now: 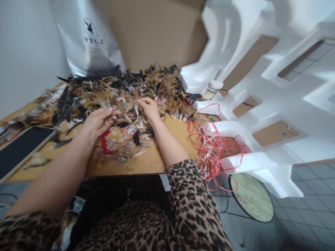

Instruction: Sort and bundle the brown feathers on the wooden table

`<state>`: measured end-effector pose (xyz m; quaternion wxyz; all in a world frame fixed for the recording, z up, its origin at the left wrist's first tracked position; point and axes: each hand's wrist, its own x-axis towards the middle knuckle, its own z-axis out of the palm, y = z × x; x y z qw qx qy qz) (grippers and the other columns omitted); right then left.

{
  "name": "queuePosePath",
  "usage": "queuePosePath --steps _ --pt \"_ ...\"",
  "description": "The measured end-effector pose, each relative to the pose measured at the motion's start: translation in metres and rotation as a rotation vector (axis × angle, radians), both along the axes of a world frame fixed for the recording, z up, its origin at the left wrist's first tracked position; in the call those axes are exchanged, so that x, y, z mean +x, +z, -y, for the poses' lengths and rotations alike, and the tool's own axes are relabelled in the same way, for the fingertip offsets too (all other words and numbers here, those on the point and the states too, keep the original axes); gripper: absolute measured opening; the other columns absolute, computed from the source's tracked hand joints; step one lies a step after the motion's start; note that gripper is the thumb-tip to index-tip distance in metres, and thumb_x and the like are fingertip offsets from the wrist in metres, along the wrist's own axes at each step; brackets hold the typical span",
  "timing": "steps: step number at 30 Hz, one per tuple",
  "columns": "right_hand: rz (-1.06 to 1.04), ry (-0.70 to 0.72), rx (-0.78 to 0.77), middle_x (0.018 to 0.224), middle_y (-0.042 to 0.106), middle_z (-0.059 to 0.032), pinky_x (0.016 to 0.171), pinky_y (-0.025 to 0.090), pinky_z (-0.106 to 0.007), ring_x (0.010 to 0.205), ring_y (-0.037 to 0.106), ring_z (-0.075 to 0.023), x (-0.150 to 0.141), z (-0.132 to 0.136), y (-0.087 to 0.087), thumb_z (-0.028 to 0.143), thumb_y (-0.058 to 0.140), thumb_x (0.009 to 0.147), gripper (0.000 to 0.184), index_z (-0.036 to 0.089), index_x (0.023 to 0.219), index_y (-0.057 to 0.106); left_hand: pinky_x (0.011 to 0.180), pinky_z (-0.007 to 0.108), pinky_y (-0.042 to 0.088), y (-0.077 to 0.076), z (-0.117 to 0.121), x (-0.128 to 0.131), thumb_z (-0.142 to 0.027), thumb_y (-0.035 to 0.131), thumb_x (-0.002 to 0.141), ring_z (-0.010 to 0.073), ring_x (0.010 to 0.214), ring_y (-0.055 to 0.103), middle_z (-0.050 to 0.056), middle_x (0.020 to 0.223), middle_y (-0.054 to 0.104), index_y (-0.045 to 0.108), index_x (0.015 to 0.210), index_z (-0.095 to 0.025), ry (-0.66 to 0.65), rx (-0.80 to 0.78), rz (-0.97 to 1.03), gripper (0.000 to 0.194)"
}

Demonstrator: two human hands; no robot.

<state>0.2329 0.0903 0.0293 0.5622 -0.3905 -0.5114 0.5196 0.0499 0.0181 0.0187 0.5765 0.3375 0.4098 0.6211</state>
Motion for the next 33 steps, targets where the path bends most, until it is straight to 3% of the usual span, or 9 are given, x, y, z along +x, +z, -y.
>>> queuePosePath --steps 4,11,16,22,26,30,33 --pt "-0.233 0.099 -0.149 0.055 0.051 0.0074 0.039 0.026 -0.015 0.042 0.041 -0.0025 -0.011 0.008 0.003 0.027 0.067 0.067 0.02 0.016 0.073 0.051 0.051 0.014 0.048 -0.001 0.002 0.0 -0.011 0.061 0.074 0.0075 0.058 0.062 0.013 0.089 0.07 0.066 0.078 -0.008 -0.126 -0.016 0.05 0.006" --pt "-0.345 0.084 -0.145 0.05 0.052 0.0081 0.04 0.035 -0.013 0.041 0.045 -0.0024 -0.034 0.024 0.001 0.024 0.064 0.072 0.015 0.017 0.075 0.051 0.046 0.012 0.046 0.002 0.008 0.005 -0.007 0.055 0.078 0.0129 0.069 0.067 0.016 0.093 0.07 0.066 0.077 -0.007 -0.317 -0.123 0.15 0.011" --pt "-0.39 0.148 -0.184 0.052 0.057 0.0064 0.04 0.039 -0.014 0.042 0.05 -0.0046 -0.042 0.033 0.001 0.022 0.062 0.075 0.013 0.018 0.078 0.049 0.045 0.009 0.045 0.004 0.011 0.008 -0.004 0.051 0.08 0.0078 0.062 0.063 0.015 0.089 0.069 0.066 0.076 -0.007 -0.374 -0.196 0.262 0.016" --pt "-0.461 0.209 -0.217 0.057 0.058 0.006 0.049 0.046 -0.013 0.053 0.058 -0.0049 -0.043 0.035 0.0 0.02 0.062 0.076 0.013 0.018 0.078 0.049 0.044 0.006 0.042 0.001 0.008 0.005 -0.003 0.055 0.076 0.0031 0.056 0.057 0.007 0.074 0.065 0.066 0.078 -0.008 -0.369 -0.154 0.352 0.013" --pt "-0.429 0.117 -0.278 0.066 0.06 0.0053 0.048 0.046 -0.014 0.057 0.06 -0.0057 -0.041 0.034 -0.002 0.028 0.065 0.074 0.021 0.019 0.083 0.049 0.048 0.009 0.045 -0.002 0.004 0.005 -0.004 0.06 0.074 0.004 0.056 0.057 0.008 0.078 0.067 0.067 0.078 -0.007 -0.269 -0.064 0.232 0.009" --pt "-0.241 0.013 -0.302 0.061 0.056 0.0065 0.037 0.033 -0.012 0.046 0.051 -0.0031 -0.039 0.033 -0.005 0.034 0.067 0.071 0.025 0.018 0.083 0.052 0.05 0.011 0.046 -0.005 0.0 0.004 -0.01 0.066 0.07 0.0044 0.056 0.058 0.009 0.08 0.069 0.069 0.075 -0.007 -0.147 0.031 0.093 0.006" --pt "-0.097 0.095 -0.26 0.049 0.048 0.008 0.034 0.024 -0.013 0.037 0.038 -0.001 -0.039 0.036 -0.006 0.04 0.067 0.068 0.028 0.016 0.071 0.054 0.05 0.011 0.045 -0.006 0.002 0.005 -0.015 0.07 0.068 0.0046 0.056 0.058 0.009 0.08 0.07 0.07 0.076 -0.007 -0.136 0.084 -0.007 0.011"
